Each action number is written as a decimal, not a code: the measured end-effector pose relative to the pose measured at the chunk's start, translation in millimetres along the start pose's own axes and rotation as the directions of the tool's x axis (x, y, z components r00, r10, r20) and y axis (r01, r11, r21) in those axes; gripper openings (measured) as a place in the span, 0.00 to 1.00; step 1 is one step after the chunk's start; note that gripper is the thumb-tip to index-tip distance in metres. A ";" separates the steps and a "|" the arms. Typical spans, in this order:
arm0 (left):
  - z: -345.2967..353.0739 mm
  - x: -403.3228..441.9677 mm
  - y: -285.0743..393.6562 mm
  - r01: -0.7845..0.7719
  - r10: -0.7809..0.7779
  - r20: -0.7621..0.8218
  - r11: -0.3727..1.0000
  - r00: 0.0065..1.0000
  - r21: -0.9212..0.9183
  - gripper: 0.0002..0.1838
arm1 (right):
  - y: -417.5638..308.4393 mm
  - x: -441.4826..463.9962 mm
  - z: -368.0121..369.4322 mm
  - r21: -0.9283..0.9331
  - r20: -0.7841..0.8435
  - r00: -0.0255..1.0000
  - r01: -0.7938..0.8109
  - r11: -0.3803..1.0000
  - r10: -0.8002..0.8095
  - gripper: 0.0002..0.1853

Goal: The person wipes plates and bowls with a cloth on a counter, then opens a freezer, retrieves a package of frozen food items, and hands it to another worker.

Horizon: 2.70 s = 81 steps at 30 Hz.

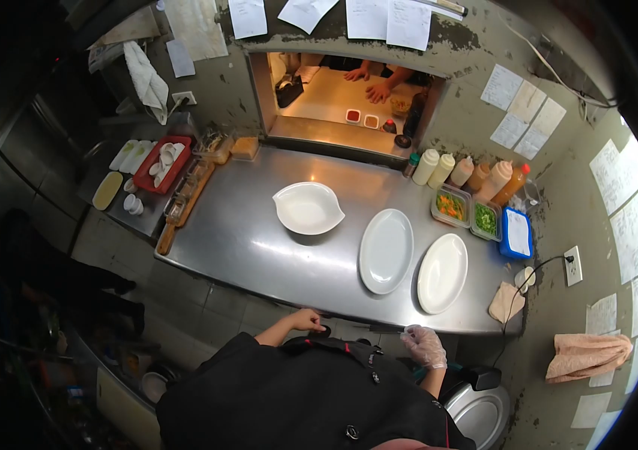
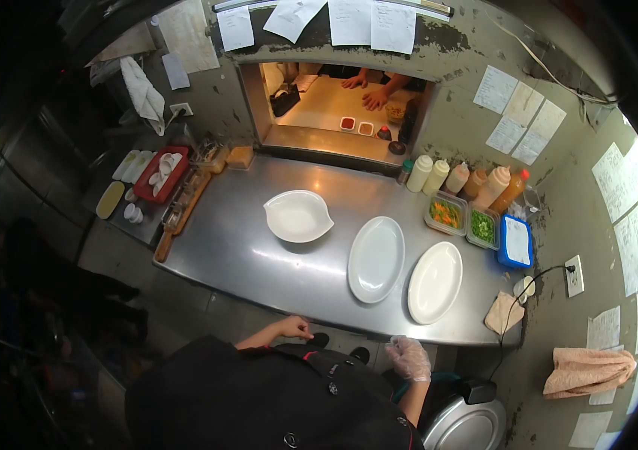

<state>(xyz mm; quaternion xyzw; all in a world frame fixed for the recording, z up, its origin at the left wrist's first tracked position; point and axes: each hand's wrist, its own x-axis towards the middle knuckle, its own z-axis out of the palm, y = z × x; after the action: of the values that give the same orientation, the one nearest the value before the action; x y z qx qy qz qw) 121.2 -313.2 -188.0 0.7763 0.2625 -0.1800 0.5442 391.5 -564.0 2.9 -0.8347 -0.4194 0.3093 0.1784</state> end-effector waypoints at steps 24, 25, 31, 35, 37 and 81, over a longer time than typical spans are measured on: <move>-9.9 -100.1 -221.6 0.298 -0.446 -0.380 0.873 0.810 -0.387 0.08 | -127.3 85.4 32.1 -0.175 0.177 0.976 0.158 0.972 -0.127 0.19; -5.9 -107.3 -220.3 0.304 -0.457 -0.356 0.861 0.815 -0.408 0.09 | -126.3 91.0 39.4 -0.226 0.197 0.968 0.201 0.953 -0.157 0.19; 18.7 -133.3 -229.1 0.359 -0.529 -0.371 0.825 0.763 -0.437 0.10 | -130.5 113.5 71.6 -0.368 0.359 0.915 0.320 0.873 -0.184 0.21; 15.6 -149.4 -191.0 0.467 -0.608 -0.366 0.785 0.704 -0.407 0.10 | -148.4 114.6 68.9 -0.356 0.365 0.909 0.335 0.873 -0.200 0.21; 14.9 -146.3 -194.5 0.465 -0.599 -0.349 0.791 0.721 -0.398 0.09 | -150.6 115.6 69.1 -0.323 0.315 0.910 0.369 0.872 -0.268 0.19; 6.0 -102.5 -223.8 0.337 -0.539 -0.264 0.767 0.800 -0.545 0.11 | -145.3 91.3 99.5 -0.237 0.248 0.940 0.293 0.926 -0.233 0.14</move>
<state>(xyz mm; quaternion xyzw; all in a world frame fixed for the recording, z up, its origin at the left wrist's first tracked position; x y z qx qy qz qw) -95.6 -280.2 -300.1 0.5539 0.5827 -0.0701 0.5905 281.3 -401.2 -23.7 -0.7484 -0.5832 0.3107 0.0562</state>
